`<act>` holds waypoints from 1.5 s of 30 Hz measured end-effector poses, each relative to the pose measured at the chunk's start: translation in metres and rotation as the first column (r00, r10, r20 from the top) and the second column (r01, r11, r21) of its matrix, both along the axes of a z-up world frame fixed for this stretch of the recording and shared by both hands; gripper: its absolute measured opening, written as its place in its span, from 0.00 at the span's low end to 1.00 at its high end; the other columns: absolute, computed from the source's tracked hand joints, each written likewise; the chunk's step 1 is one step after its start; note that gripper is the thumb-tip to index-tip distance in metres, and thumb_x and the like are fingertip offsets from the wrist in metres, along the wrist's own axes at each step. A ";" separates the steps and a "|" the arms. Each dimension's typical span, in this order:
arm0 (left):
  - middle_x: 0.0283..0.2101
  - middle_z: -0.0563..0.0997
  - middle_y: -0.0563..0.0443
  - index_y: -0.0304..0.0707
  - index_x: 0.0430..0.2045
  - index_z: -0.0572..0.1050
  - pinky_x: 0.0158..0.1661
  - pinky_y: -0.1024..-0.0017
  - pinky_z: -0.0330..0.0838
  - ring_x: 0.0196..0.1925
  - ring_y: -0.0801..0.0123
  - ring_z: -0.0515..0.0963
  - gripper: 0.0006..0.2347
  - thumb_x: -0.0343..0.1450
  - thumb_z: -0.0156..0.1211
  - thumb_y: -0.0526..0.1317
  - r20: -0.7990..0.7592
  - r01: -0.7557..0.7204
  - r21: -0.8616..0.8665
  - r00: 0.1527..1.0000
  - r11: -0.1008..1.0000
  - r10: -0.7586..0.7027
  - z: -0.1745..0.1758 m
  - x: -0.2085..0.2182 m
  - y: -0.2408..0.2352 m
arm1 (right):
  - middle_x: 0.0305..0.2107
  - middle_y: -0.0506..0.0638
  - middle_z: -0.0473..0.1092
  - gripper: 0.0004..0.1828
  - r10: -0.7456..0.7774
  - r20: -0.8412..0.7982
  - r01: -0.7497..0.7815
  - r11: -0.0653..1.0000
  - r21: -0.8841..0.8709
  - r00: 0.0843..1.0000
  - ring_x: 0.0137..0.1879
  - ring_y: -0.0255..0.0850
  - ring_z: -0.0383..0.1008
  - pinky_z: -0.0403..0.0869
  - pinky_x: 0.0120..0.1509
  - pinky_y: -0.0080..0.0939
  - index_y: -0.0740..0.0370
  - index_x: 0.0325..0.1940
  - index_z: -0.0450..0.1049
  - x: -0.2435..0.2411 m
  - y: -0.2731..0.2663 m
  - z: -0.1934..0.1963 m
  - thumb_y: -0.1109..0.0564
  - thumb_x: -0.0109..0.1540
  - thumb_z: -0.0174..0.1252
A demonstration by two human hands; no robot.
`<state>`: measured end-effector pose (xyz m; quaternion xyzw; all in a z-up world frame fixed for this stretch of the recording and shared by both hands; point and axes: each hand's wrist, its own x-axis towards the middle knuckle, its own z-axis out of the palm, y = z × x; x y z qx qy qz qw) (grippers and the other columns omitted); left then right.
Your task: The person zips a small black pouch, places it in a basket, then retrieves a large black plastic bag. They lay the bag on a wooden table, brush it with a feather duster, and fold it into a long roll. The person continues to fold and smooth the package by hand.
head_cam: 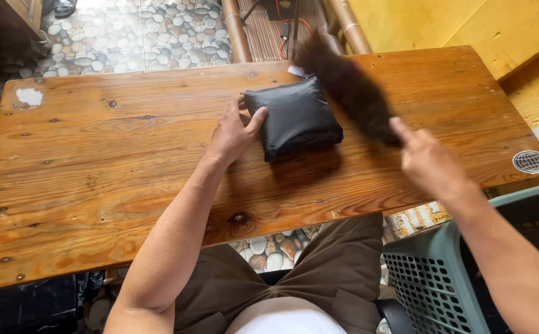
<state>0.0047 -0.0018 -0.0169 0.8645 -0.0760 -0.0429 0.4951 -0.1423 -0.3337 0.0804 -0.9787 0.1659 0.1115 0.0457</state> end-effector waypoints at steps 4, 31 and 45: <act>0.58 0.77 0.46 0.39 0.61 0.66 0.51 0.62 0.71 0.49 0.65 0.82 0.30 0.69 0.56 0.60 0.024 -0.003 -0.021 1.000 1.000 0.004 0.000 0.001 -0.001 | 0.55 0.77 0.67 0.33 -0.050 0.150 0.054 0.998 -0.024 0.987 0.58 0.72 0.69 0.66 0.62 0.67 0.50 0.81 0.56 0.039 -0.104 -0.039 0.55 0.69 0.40; 0.26 0.77 0.38 0.15 0.55 0.68 0.28 0.64 0.86 0.22 0.57 0.85 0.34 0.67 0.70 0.53 -0.297 0.000 -0.595 0.929 0.804 -0.220 0.027 -0.024 -0.012 | 0.43 0.44 0.74 0.23 -0.256 0.096 0.022 0.424 0.906 0.962 0.48 0.35 0.75 0.77 0.49 0.34 0.48 0.57 0.74 0.108 0.036 -0.061 0.35 0.64 0.63; 0.41 0.84 0.45 0.35 0.50 0.74 0.44 0.56 0.87 0.41 0.58 0.87 0.22 0.68 0.54 0.52 -0.380 0.066 -0.756 0.766 0.651 -0.518 0.100 -0.116 -0.104 | 0.65 0.52 0.59 0.46 -0.026 0.067 -0.029 0.706 0.707 0.997 0.65 0.36 0.63 0.65 0.63 0.35 0.58 0.75 0.55 -0.006 -0.035 0.058 0.34 0.58 0.52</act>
